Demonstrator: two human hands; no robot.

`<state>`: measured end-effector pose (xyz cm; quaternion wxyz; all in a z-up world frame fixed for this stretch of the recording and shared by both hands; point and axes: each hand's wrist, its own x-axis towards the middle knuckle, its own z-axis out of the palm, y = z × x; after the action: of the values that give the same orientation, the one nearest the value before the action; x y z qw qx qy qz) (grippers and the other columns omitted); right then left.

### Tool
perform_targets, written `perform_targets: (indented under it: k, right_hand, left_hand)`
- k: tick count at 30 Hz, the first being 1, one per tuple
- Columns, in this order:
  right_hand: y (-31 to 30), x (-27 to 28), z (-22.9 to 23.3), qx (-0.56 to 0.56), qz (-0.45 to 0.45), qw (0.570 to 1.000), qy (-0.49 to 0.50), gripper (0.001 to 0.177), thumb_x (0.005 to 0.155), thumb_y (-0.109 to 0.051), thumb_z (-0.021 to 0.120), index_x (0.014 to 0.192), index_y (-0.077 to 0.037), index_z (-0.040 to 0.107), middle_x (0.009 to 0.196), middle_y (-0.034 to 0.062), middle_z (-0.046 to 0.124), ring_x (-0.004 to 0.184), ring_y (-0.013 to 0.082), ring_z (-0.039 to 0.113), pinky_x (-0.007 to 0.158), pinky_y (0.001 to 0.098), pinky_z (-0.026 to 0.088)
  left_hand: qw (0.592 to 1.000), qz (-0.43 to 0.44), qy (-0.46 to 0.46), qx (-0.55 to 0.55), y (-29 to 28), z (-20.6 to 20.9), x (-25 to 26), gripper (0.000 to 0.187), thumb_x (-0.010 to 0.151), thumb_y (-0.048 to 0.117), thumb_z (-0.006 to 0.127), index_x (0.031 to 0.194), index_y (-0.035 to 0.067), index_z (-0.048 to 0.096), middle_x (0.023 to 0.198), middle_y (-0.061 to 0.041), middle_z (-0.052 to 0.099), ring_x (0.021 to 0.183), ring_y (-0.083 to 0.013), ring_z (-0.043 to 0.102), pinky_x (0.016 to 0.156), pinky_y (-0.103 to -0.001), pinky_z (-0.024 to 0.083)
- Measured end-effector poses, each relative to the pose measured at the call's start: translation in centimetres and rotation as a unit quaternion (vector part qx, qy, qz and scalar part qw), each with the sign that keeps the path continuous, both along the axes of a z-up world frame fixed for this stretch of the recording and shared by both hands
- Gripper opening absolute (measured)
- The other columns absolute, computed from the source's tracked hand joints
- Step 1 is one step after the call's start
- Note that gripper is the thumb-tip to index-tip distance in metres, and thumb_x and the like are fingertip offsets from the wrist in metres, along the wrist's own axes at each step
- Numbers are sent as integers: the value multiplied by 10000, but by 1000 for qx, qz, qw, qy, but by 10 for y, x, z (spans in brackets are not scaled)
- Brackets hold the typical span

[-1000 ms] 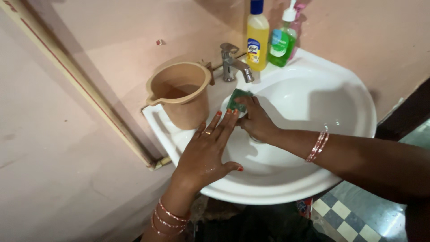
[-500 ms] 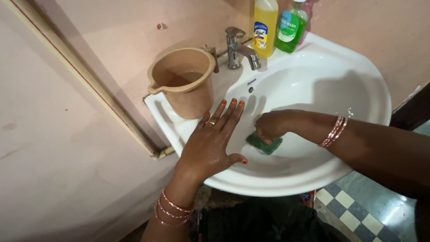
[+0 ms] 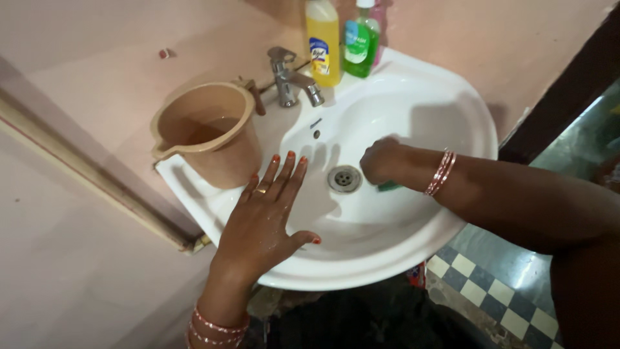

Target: The person scrubs a white bathroom sink with a green sponge, rinses the sponge, and pours water from a beige plastic jug into the sink to rinse the basin. The person then resumes scrubbing the sink surface and the drain area with the sponge.

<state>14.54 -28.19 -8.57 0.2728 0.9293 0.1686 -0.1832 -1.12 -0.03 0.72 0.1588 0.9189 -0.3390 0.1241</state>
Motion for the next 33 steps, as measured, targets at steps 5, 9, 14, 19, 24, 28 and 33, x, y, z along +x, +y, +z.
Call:
perform_targets:
  k: [5, 9, 14, 19, 24, 28, 33]
  right_hand:
    - [-3, 27, -29, 220, -214, 891, 334, 256, 932, -210, 654, 1032, 1, 758, 985, 171, 774, 803, 272, 766, 725, 431, 615]
    - [-11, 21, -6, 55, -78, 995, 1, 224, 888, -225, 705, 1070, -115, 774, 1054, 105, 710, 969, 297, 710, 788, 454, 572]
    - [-1, 17, -3, 147, 55, 986, -61, 259, 915, -151, 625, 1124, -73, 758, 1216, 166, 693, 1064, 340, 709, 866, 469, 592]
    - [29, 2, -20, 440, 269, 857, 13, 478, 897, -43, 547, 1364, -94, 633, 1319, 185, 635, 1160, 379, 629, 972, 492, 529]
    - [37, -14, 6, 306, 293, 905, -33, 433, 841, -49, 581, 1245, -171, 678, 1331, 137, 621, 1153, 349, 639, 894, 499, 542]
    - [-1, 14, 12, 162, 179, 970, -29, 496, 832, -68, 575, 1305, -205, 631, 1289, 94, 617, 1117, 320, 652, 861, 489, 555]
    - [-77, 45, 12, 88, 237, 919, -304, 390, 790, -152, 613, 1166, -207, 702, 1232, 21, 662, 1119, 251, 671, 891, 592, 492]
  left_hand:
    - [1000, -6, -10, -3, 2, -2, 3, 1195, 633, 531, 846, 1566, 73, 255, 1667, -177, 267, 1490, -391, 245, 1181, -513, 200]
    - [1000, 2, -3, 4, 1, -3, 2, 1207, 634, 515, 851, 1593, 84, 258, 1669, -170, 263, 1525, -394, 241, 1175, -514, 196]
    - [1000, 0, -4, 10, 0, -1, 2, 1189, 647, 510, 848, 1595, 102, 257, 1671, -160, 259, 1527, -392, 235, 1175, -510, 193]
    - [1000, -2, -13, 11, 1, -1, 2, 1189, 649, 513, 844, 1600, 123, 247, 1672, -155, 244, 1530, -378, 230, 1179, -506, 183]
    - [1000, 14, 16, 21, -1, -2, 3, 1211, 637, 514, 849, 1610, 153, 226, 1696, -128, 203, 1532, -368, 207, 1174, -495, 168]
    - [999, 9, 15, 31, 0, -3, 4, 1187, 663, 538, 833, 1608, 152, 228, 1693, -130, 203, 1537, -370, 194, 1182, -498, 156]
    - [998, 20, 55, 40, 1, -2, 6, 1190, 678, 565, 826, 1616, 168, 213, 1684, -144, 183, 1553, -360, 149, 1183, -498, 142]
